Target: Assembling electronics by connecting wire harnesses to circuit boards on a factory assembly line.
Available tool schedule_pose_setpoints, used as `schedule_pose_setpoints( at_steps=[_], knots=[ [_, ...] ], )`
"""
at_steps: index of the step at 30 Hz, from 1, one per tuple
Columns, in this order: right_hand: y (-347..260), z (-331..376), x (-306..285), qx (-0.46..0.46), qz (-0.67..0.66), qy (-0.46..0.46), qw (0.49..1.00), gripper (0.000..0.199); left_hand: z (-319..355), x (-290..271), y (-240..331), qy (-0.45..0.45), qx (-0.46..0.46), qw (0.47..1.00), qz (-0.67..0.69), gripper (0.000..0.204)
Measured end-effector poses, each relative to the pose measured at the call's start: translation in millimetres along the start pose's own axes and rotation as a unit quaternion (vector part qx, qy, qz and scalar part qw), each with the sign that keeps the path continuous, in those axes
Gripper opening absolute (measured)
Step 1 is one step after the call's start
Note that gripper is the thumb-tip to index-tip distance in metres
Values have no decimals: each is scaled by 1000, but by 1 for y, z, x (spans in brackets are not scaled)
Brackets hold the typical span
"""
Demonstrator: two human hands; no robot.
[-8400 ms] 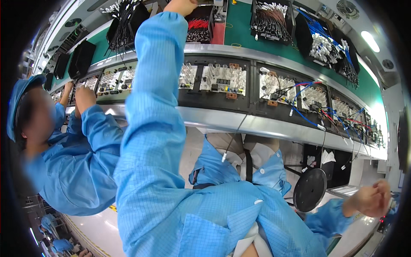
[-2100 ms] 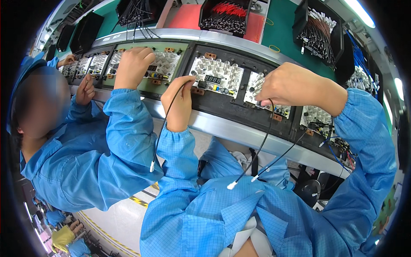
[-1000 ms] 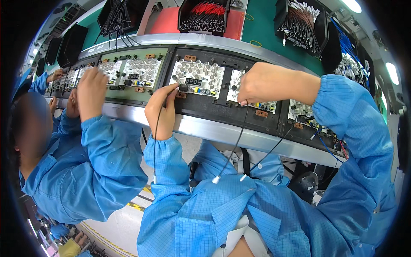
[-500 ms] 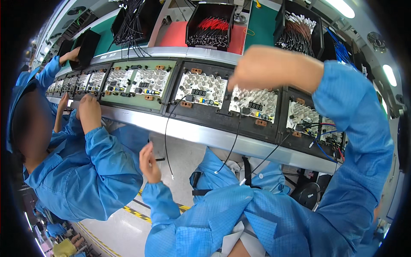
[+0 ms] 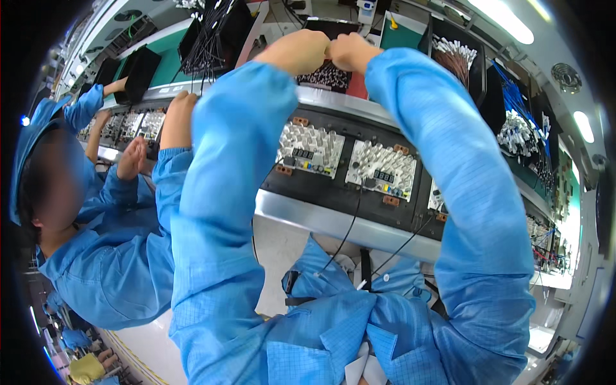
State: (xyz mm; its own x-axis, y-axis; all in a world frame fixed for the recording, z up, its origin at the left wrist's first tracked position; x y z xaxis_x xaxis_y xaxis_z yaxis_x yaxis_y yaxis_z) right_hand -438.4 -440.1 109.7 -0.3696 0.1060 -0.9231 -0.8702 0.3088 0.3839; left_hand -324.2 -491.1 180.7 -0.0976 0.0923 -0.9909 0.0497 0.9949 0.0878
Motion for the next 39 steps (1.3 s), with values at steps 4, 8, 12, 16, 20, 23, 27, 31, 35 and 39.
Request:
schedule_pose_setpoints(
  at_steps=[4,8,12,16,20,23,27,31,35,39],
  knots=[
    [-9,3,16,69,36,-24,997,24,-57,88,-41,6,-161,982,-102,23],
    [-6,6,32,123,24,-53,991,29,-69,118,-58,-72,-228,966,-94,23],
    [1,1,36,124,28,-75,989,29,-78,120,-55,-106,-217,965,-104,21],
    [13,-9,16,135,48,30,989,23,-83,117,-73,-10,-236,970,-52,25],
    [48,-7,-12,102,-106,17,989,28,-54,75,-98,-56,-66,996,24,29],
    [91,19,-10,-29,-100,-106,989,28,-34,36,-82,44,-127,891,434,24],
    [37,136,-98,-130,-497,-51,856,18,115,-55,9,197,-81,897,387,15],
    [25,191,-99,-219,-473,-16,853,13,187,-15,39,277,-163,843,432,9],
    [8,199,-94,-196,-453,-84,865,12,199,33,35,262,-236,863,361,5],
    [-1,196,-90,-179,-502,-89,841,11,193,57,31,243,-213,915,241,3]
  ],
)
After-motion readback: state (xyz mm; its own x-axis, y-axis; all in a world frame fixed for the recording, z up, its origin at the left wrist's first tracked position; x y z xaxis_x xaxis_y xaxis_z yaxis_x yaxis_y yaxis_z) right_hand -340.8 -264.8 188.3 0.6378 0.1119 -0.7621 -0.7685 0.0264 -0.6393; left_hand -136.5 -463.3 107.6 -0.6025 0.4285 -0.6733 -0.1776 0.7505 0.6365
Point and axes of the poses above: each hand's wrist, its own z-axis away from the middle knuckle, its own x-axis out of the palm, y = z × x, the point moved 4 cm from there along -z, towards the middle knuckle, and after that the axes turned 2 degrees about -x, right-handed, at the moved point
